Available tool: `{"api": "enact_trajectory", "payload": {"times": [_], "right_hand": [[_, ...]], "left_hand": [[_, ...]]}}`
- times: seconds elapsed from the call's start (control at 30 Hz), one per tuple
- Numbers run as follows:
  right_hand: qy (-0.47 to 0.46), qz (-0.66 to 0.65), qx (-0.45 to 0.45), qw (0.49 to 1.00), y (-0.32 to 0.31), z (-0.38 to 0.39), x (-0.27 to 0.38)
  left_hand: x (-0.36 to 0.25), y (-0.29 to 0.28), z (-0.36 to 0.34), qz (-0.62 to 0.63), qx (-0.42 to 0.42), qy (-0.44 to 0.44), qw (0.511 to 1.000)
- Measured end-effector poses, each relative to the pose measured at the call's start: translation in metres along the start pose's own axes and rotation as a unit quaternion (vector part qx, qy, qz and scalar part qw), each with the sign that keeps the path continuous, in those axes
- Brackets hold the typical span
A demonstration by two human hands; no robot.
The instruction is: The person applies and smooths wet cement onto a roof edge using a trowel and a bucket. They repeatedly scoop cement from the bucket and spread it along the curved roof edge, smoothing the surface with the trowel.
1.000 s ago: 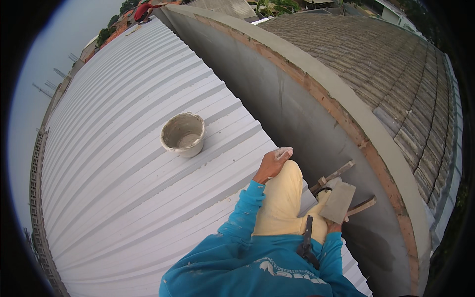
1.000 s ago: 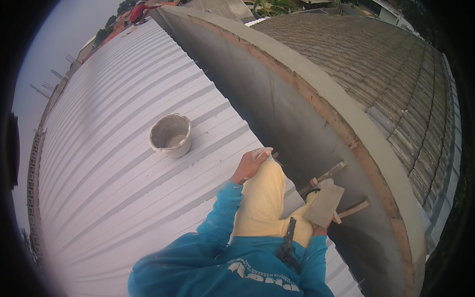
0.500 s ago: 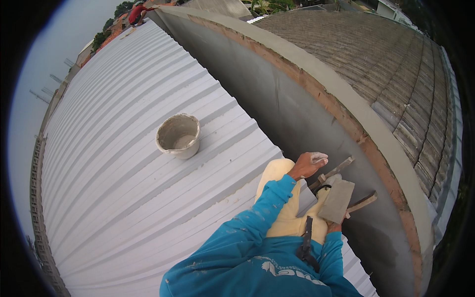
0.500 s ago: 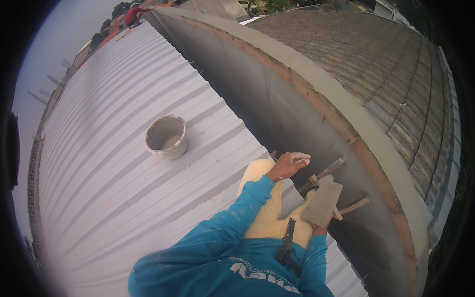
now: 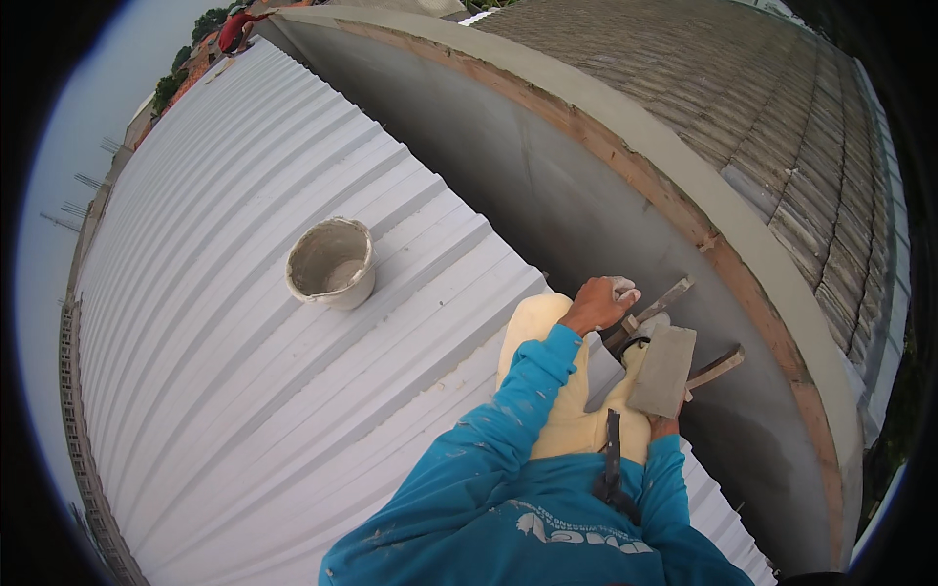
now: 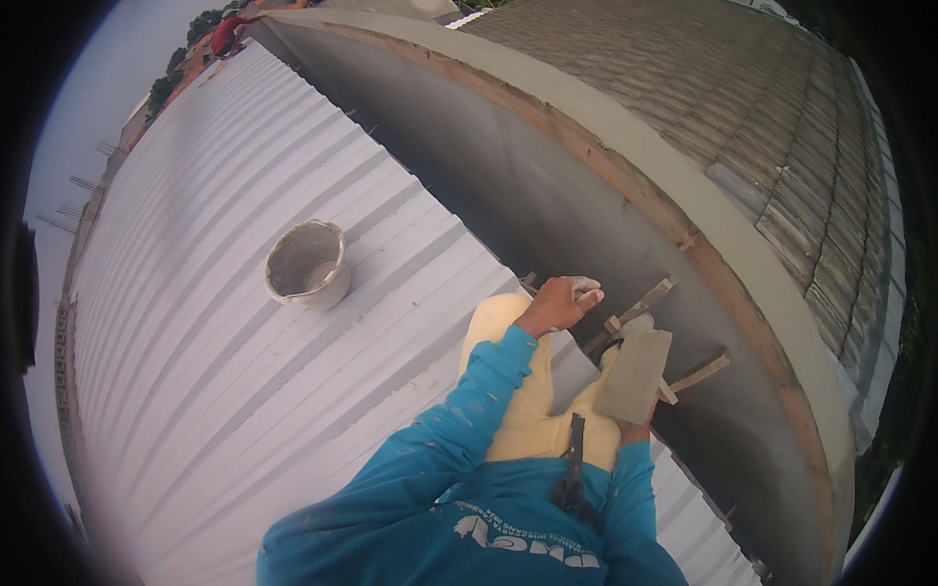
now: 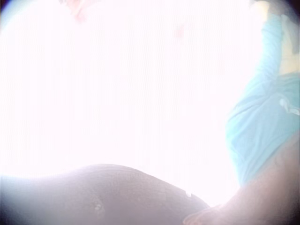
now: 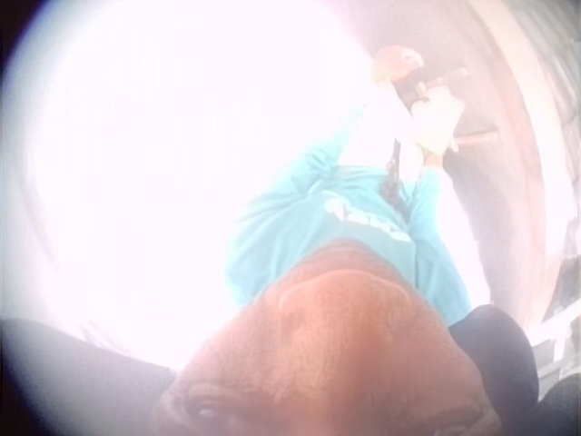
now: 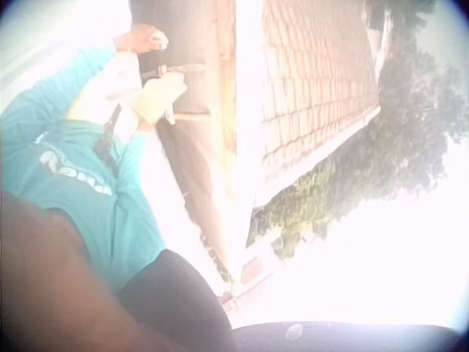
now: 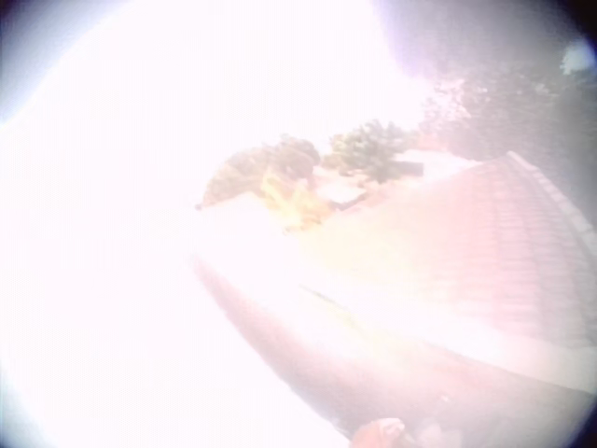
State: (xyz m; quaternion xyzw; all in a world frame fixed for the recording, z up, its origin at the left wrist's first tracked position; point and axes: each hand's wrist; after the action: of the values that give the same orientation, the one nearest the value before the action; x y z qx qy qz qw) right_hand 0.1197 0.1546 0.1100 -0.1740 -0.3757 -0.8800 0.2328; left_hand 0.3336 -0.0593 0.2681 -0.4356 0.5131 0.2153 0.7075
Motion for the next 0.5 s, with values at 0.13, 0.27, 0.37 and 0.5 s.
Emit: {"api": "enact_trajectory", "payload": {"times": [0.13,0.27,0.37,0.5], "right_hand": [[-0.003,0.005,0.003,1.000,0.002,-0.004,0.001],[-0.004,0.007,0.001,1.000,-0.001,-0.001,0.001],[-0.006,0.006,-0.007,1.000,-0.006,0.005,-0.002],[-0.002,0.002,-0.011,1.000,-0.012,0.008,-0.006]], "left_hand": [[-0.001,0.002,0.002,-0.030,-0.023,0.022,0.999],[0.001,0.003,0.004,-0.062,-0.033,0.038,0.997],[-0.002,0.003,0.005,-0.086,-0.018,0.037,0.995],[-0.002,0.003,0.005,-0.104,0.002,0.034,0.994]]}}
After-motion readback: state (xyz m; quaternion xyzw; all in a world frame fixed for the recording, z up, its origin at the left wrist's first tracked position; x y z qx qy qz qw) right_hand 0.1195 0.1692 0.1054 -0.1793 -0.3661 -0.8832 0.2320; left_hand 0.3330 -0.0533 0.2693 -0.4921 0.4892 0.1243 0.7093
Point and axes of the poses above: each hand's wrist, its own z-axis away from the middle knuckle, its own y-axis out of the palm, x = y × z, and after that the axes turned 13 degrees about y, right-handed
